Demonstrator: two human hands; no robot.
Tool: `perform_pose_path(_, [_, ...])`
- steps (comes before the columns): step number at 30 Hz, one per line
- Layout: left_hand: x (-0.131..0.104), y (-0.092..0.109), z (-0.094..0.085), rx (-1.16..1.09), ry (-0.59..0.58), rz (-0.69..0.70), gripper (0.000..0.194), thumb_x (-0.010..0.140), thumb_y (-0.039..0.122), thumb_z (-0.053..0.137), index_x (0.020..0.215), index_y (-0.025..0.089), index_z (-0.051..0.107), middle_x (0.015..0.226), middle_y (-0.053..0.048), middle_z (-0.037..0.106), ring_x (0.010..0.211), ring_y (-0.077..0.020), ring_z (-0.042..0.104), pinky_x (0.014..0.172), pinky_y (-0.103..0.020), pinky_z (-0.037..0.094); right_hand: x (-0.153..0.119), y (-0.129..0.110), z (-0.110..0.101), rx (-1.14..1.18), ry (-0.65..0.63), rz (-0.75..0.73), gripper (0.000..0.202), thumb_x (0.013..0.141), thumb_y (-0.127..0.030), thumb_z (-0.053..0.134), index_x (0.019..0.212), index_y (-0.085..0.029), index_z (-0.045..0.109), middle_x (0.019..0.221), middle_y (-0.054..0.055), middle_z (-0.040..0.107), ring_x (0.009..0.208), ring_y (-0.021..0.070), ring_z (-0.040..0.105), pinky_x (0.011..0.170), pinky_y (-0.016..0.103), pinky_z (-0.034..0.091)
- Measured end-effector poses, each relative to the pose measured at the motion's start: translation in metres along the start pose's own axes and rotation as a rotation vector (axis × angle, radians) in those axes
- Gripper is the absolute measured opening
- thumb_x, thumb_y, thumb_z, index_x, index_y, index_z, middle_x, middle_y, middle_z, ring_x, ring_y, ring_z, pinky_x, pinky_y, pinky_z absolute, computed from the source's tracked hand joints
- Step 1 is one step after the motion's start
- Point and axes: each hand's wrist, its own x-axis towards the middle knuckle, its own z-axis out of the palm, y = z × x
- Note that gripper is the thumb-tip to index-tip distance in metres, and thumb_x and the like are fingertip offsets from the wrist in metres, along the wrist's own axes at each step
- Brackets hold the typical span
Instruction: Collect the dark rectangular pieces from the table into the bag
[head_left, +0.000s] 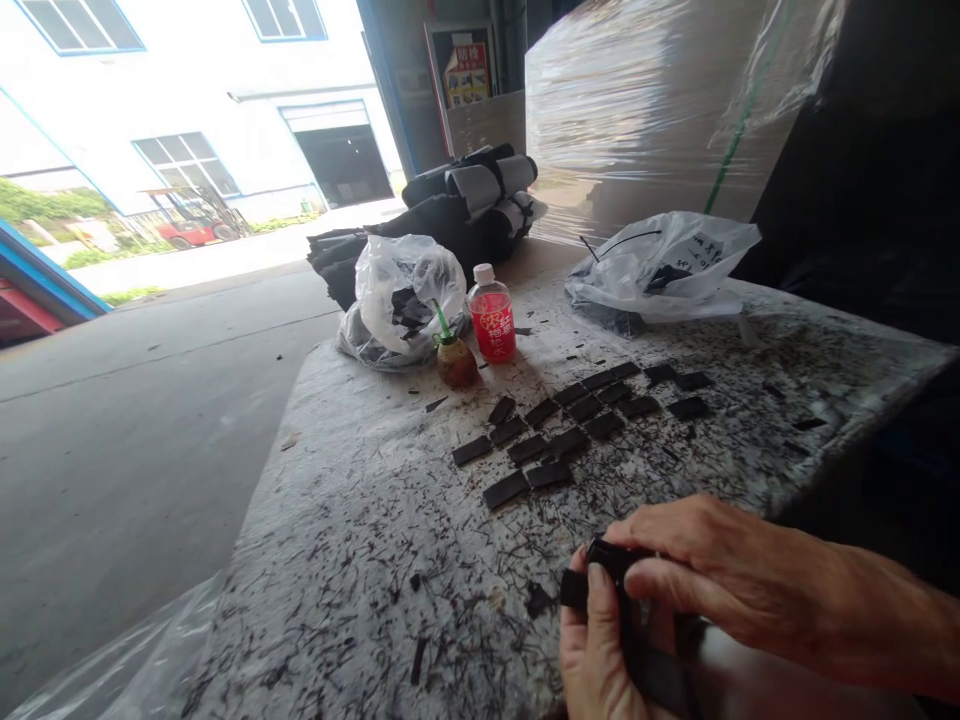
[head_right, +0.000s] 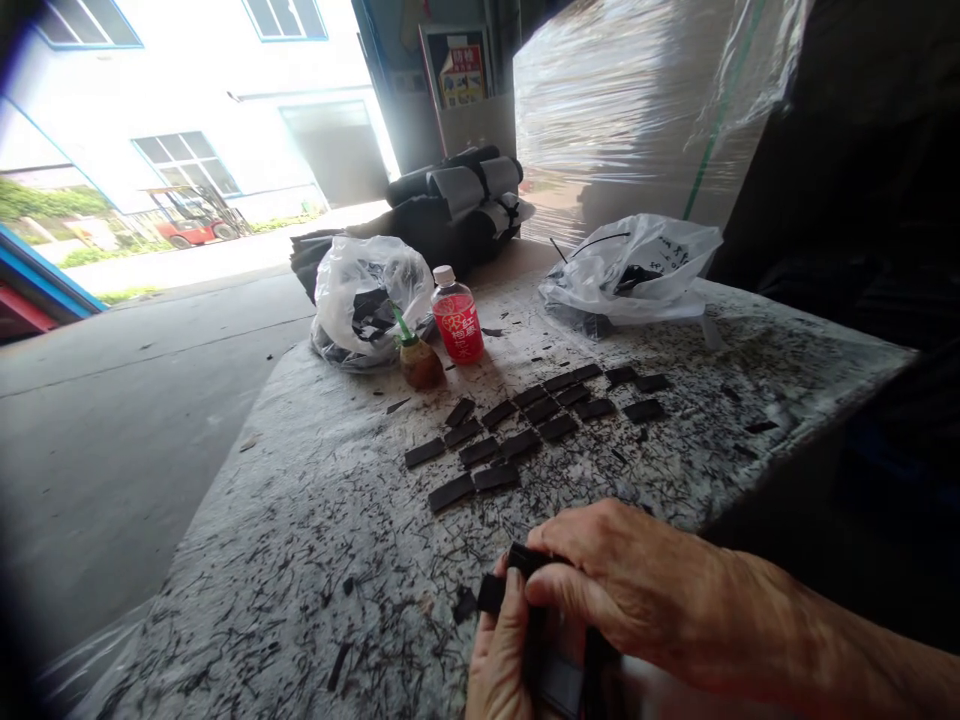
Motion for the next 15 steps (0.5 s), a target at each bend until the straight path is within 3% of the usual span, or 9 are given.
perform_pose_path(3, [-0.005,0.001,0.003,-0.019,0.013,-0.008,0.010,0.089,0.008,0.048,0.091,0.016,0.054,0.071,-0.011,0.072,0.070,-0.0246,0.070,0.056,-0.031,0.057,0.013,-0.011,-0.003,0.077,-0.074,0.164,0.018,0.087,-0.020,0.050,0.091,-0.020,0.068,0.090,0.005,0.069,0.083,0.0178,0.065,0.076,0.025,0.050])
perform_pose_path(8, [-0.010,0.000,0.006,-0.063,-0.024,-0.026,0.019,0.087,0.004,0.047,0.084,0.016,0.061,0.071,-0.010,0.072,0.062,-0.0213,0.069,0.051,-0.028,0.057,0.020,-0.015,-0.002,0.325,-0.154,0.240,0.019,0.089,-0.022,0.046,0.091,-0.020,0.064,0.079,0.000,0.067,0.065,0.0115,0.062,0.058,0.018,0.047])
perform_pose_path(11, [-0.007,-0.001,0.004,-0.056,-0.042,-0.015,0.020,0.087,0.007,0.049,0.080,0.018,0.064,0.071,-0.008,0.072,0.061,-0.0211,0.069,0.055,-0.031,0.058,0.021,-0.016,-0.004,0.491,-0.245,0.294,0.020,0.090,-0.024,0.045,0.092,-0.020,0.065,0.075,0.000,0.067,0.061,0.0120,0.062,0.052,0.017,0.045])
perform_pose_path(13, [-0.004,0.001,0.002,-0.021,-0.025,0.011,0.017,0.087,0.011,0.051,0.080,0.019,0.064,0.075,-0.007,0.073,0.071,-0.0222,0.069,0.060,-0.030,0.059,0.025,-0.014,-0.008,0.586,-0.318,0.316,0.023,0.091,-0.028,0.045,0.094,-0.020,0.066,0.077,0.001,0.068,0.064,0.0133,0.064,0.053,0.018,0.045])
perform_pose_path(15, [-0.002,0.005,0.002,-0.002,0.017,0.052,0.013,0.086,0.011,0.054,0.082,0.020,0.063,0.078,-0.004,0.073,0.081,-0.0227,0.069,0.062,-0.028,0.058,0.033,-0.008,-0.012,0.572,-0.288,0.287,0.022,0.090,-0.031,0.049,0.093,-0.020,0.067,0.079,0.001,0.069,0.068,0.0142,0.064,0.056,0.019,0.046])
